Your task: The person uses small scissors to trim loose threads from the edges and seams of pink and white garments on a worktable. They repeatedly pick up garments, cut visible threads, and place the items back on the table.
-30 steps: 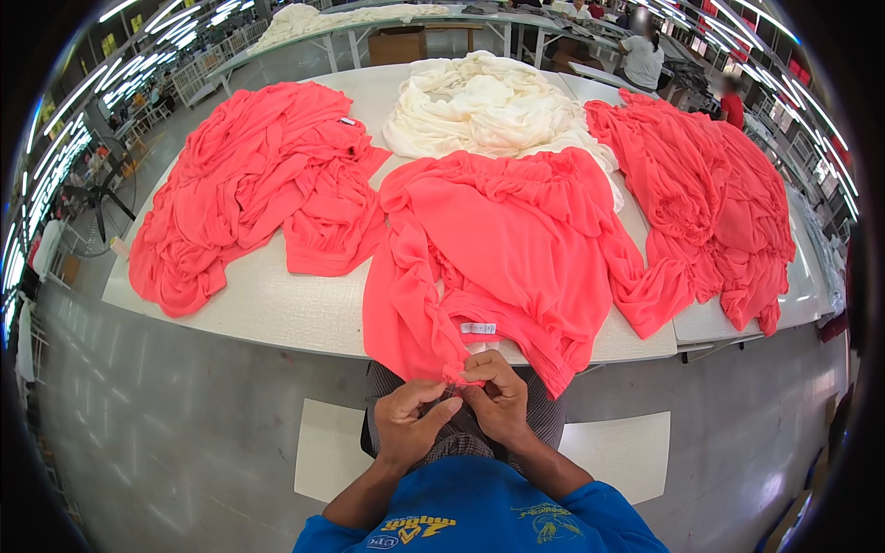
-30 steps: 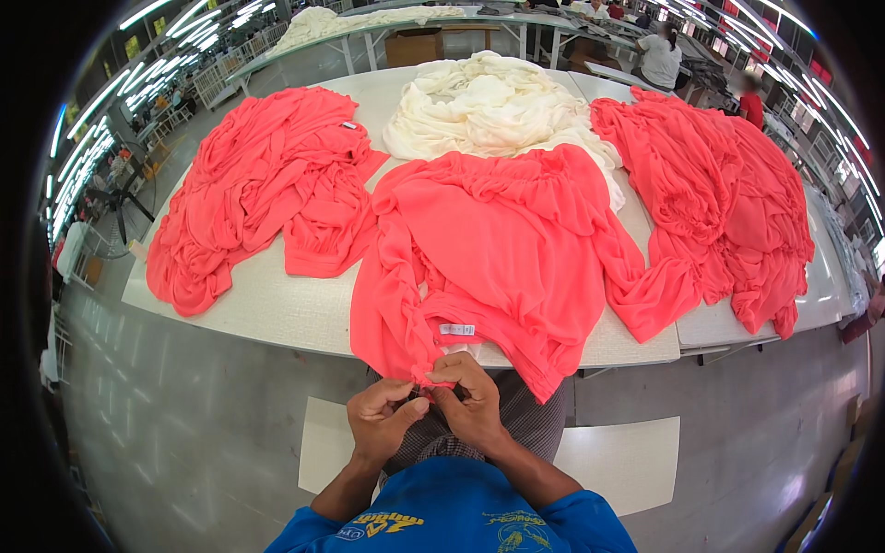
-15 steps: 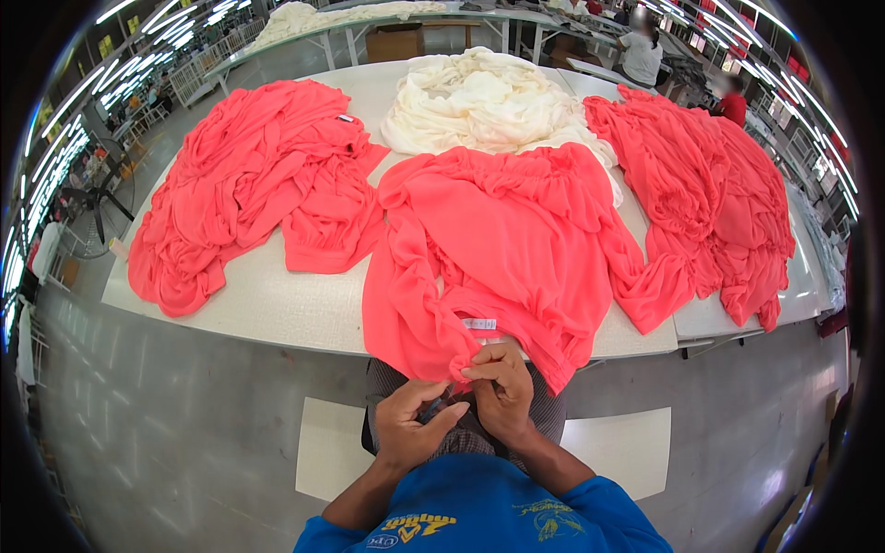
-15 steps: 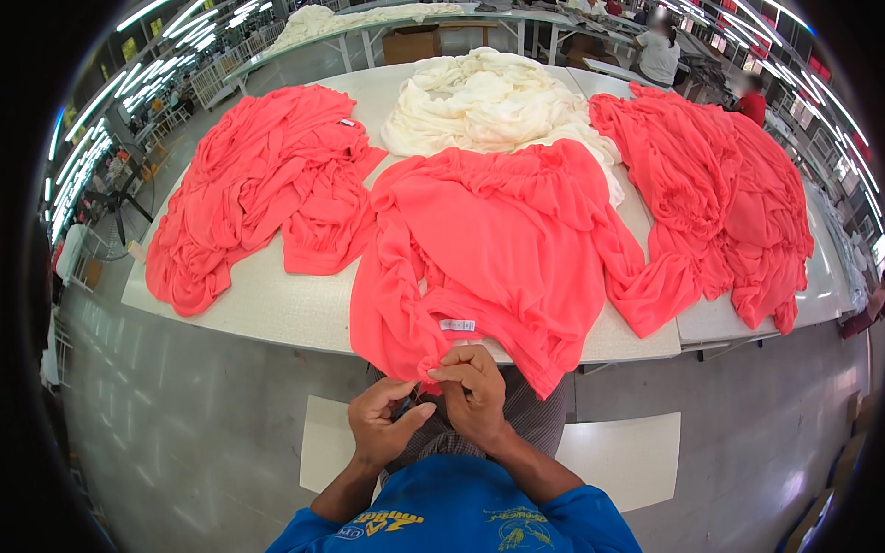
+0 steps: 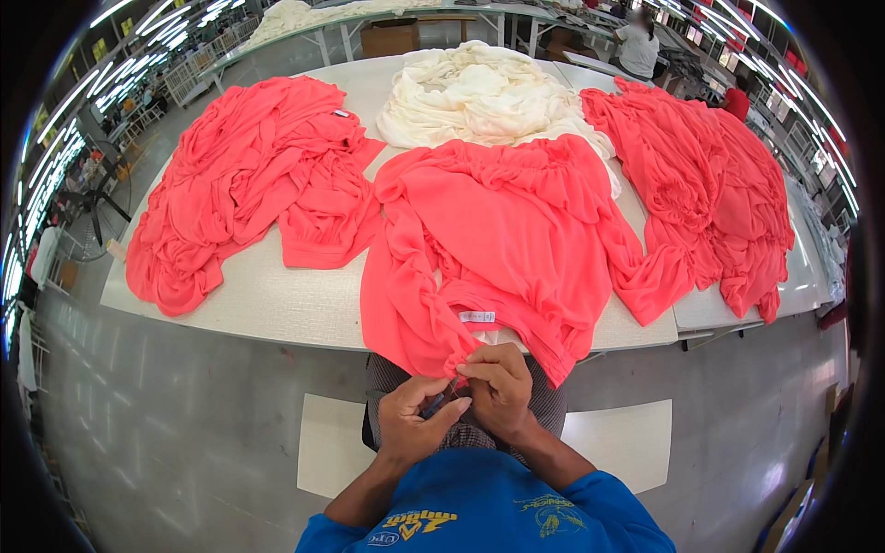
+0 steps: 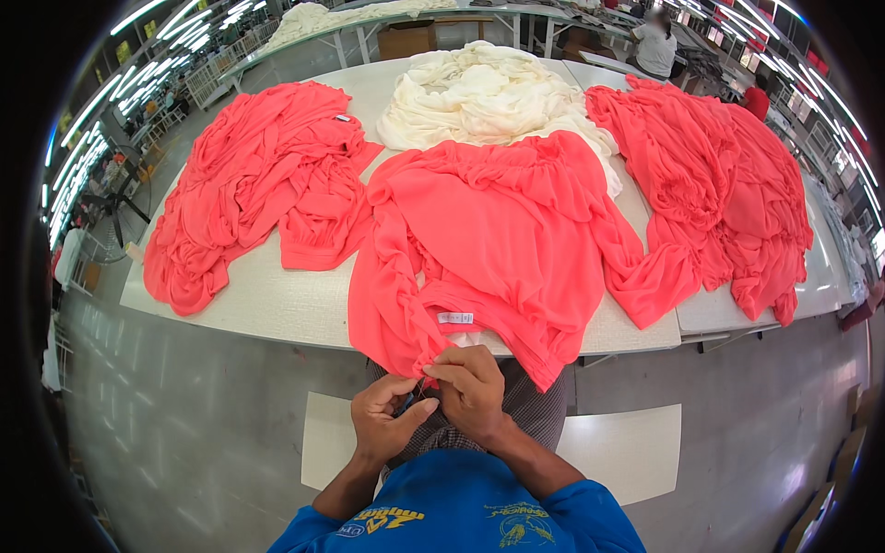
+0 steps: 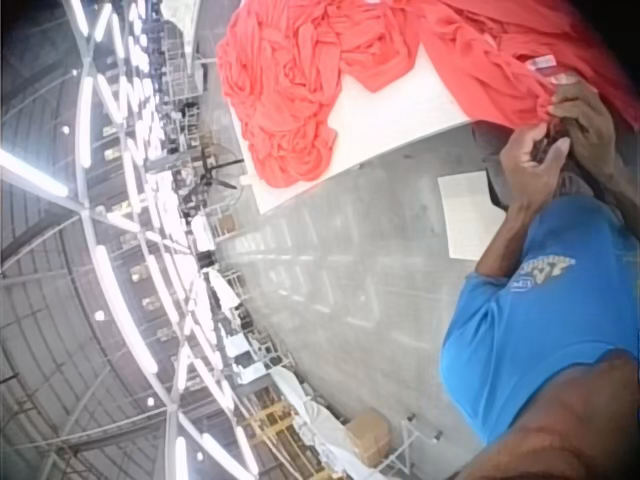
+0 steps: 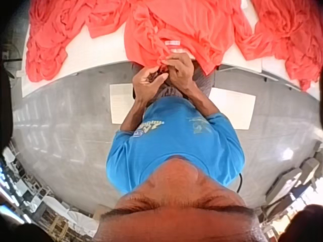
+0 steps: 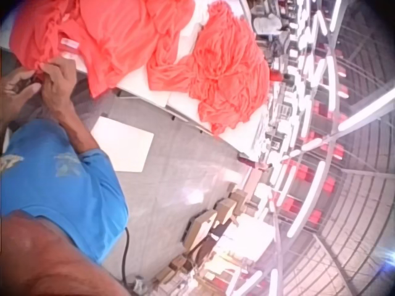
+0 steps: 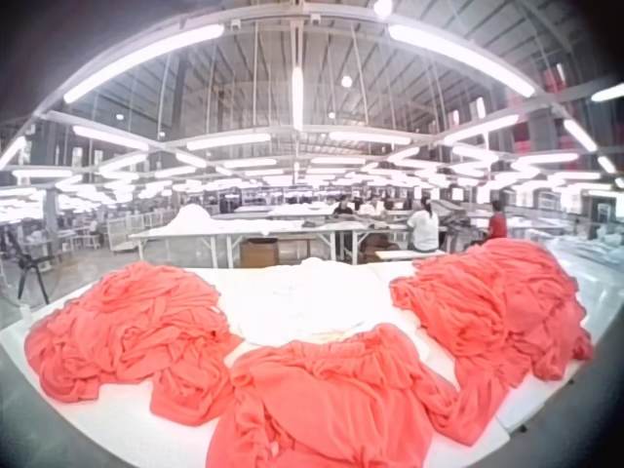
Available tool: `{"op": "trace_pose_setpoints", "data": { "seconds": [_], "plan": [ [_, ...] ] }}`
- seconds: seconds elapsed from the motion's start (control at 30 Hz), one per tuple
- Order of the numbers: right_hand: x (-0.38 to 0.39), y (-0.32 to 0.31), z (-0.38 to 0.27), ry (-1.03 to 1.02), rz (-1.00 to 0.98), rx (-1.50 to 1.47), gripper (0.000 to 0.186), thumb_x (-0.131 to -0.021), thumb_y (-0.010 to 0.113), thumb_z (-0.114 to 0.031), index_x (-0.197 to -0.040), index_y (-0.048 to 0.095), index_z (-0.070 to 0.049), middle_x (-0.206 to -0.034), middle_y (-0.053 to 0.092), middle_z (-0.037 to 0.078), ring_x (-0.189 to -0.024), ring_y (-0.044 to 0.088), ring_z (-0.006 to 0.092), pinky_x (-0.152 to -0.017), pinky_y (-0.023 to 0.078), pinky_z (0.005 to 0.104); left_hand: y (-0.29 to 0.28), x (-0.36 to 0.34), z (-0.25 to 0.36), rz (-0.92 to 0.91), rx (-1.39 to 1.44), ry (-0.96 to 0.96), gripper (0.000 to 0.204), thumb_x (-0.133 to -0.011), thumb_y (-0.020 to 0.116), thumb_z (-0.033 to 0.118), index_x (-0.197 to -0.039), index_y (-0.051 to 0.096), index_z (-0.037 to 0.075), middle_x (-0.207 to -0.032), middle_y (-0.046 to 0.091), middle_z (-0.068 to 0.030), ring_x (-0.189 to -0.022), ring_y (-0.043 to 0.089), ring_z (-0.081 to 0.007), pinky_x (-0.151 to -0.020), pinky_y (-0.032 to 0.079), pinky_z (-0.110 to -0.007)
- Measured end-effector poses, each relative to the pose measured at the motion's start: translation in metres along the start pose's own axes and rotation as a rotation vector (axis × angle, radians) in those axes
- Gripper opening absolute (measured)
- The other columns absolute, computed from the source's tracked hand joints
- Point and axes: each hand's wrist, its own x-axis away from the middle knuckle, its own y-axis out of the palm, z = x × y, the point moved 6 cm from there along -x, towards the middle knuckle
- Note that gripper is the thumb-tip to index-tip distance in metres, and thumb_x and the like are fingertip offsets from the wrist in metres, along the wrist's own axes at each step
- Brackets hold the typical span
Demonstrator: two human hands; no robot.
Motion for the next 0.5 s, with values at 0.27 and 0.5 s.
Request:
{"op": "trace_pose_setpoints", "data": {
  "seconds": [0.27,0.5],
  "plan": [
    [-0.0044,-0.0019,-0.0053,-0.085,0.007,0.052,0.022,-0.067,0.068,0.01,-0.081,0.067,-0.007,-0.082,0.061,0.006,-0.071,0.057,0.0211,-0.06,0.044,0.0289,0.0007,0.0004,-0.001,0.001,0.066,-0.031,0.025,-0.079,0.071,-0.005,-0.102,0.061,-0.009,-0.092,0.065,-0.0089,-0.082,0.059,-0.0078,-0.071,0.049,-0.02],
    [-0.0045,-0.0023,-0.007,-0.111,-0.001,0.065,0.025,-0.064,0.068,0.011,-0.081,0.067,-0.007,-0.082,0.062,0.006,-0.071,0.056,0.0219,-0.06,0.044,0.0292,0.0004,0.0003,-0.0043,0.008,0.075,-0.038,0.023,-0.08,0.068,-0.007,-0.102,0.061,-0.009,-0.091,0.065,-0.0085,-0.081,0.059,-0.0076,-0.07,0.049,-0.02]
  ]
}}
